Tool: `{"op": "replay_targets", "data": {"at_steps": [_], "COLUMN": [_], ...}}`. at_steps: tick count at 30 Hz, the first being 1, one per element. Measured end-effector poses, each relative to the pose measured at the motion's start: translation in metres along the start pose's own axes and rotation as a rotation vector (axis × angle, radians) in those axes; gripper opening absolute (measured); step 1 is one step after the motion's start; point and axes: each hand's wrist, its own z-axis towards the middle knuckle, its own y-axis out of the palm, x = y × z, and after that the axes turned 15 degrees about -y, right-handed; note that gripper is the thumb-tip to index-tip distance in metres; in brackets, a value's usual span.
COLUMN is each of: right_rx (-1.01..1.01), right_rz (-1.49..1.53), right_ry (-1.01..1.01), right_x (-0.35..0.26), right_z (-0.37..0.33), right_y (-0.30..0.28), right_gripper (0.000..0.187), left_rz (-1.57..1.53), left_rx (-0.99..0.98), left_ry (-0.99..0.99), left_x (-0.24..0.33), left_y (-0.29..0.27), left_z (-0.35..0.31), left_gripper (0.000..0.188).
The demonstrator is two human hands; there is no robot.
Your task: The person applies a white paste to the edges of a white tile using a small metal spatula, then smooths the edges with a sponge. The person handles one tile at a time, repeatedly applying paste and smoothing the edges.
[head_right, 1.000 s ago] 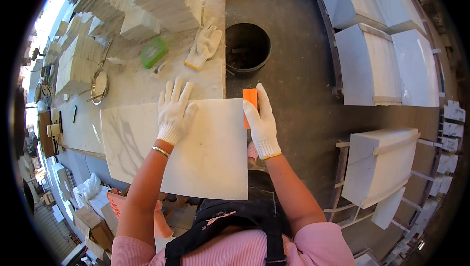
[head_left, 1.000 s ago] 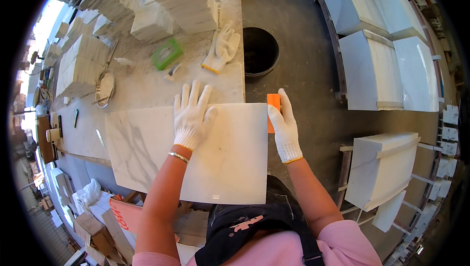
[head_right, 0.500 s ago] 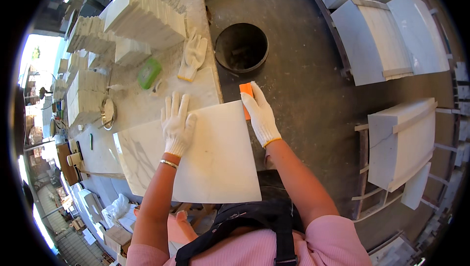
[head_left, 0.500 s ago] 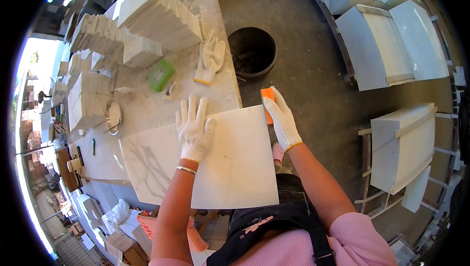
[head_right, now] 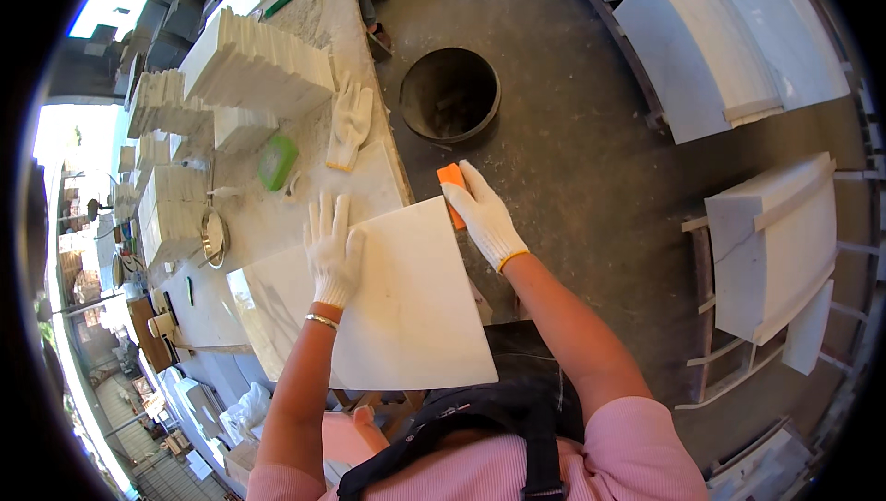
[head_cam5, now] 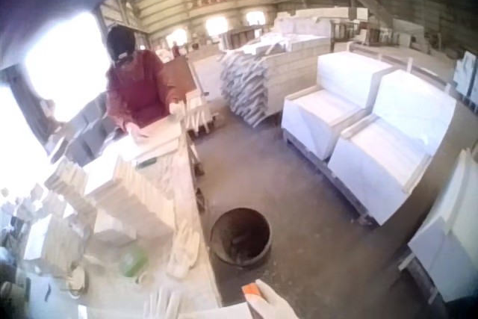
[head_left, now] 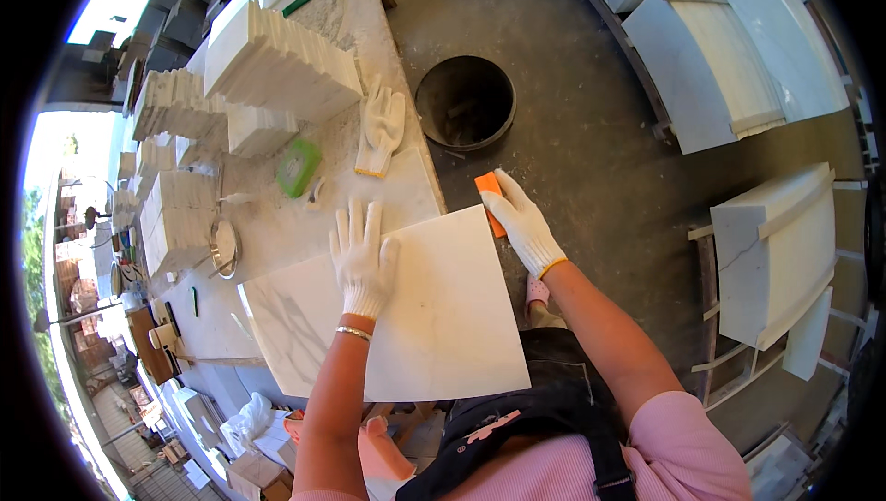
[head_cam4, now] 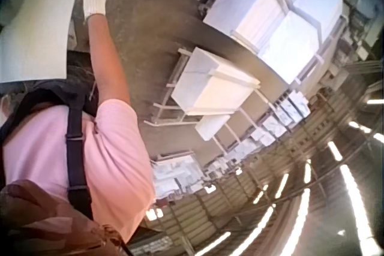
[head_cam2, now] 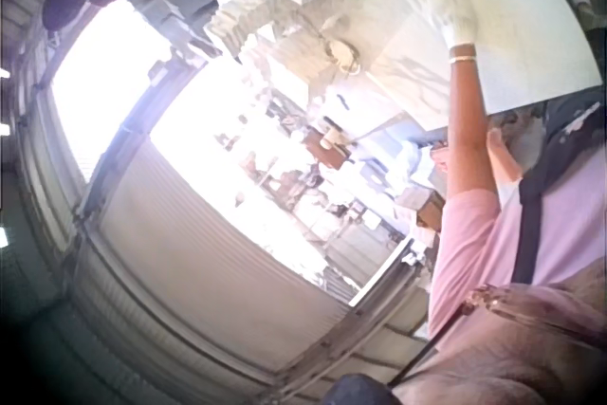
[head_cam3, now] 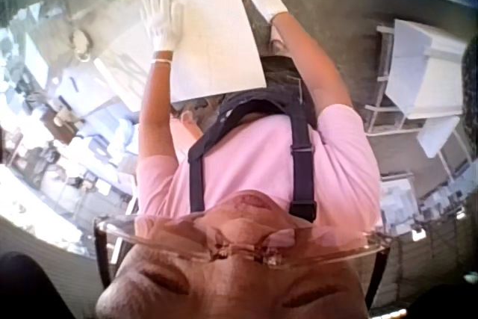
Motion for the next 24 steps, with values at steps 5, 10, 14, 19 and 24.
{"op": "replay_targets", "data": {"at_steps": [5,10,14,19,24], "right_rx": [0.018,0.016,0.062,0.024,-0.018], "right_rz": [-0.025,0.097,0.157,0.157,0.085], "right_ry": [-0.101,0.053,0.038,-0.038,-0.039], "right_x": [-0.01,0.001,-0.002,-0.026,0.002], "right_z": [-0.026,-0.005,-0.01,-0.015,-0.051], "right_y": [0.003,0.004,-0.009,0.008,-0.004], "right_gripper": [0.069,0.069,0.067,0.071,0.073], "left_rz": [-0.023,-0.031,-0.002,-0.059,-0.046], "left_rx": [-0.003,0.02,0.002,0.014,0.017], "left_ry": [-0.001,0.029,0.008,0.011,0.023], "left_x": [0.0,-0.001,-0.004,0.0,-0.001], "left_y": [0.002,0.003,0.003,0.004,0.002], "left_z": [-0.001,0.003,-0.002,0.0,0.001], "left_gripper": [0.063,0.062,0.062,0.063,0.062]}}
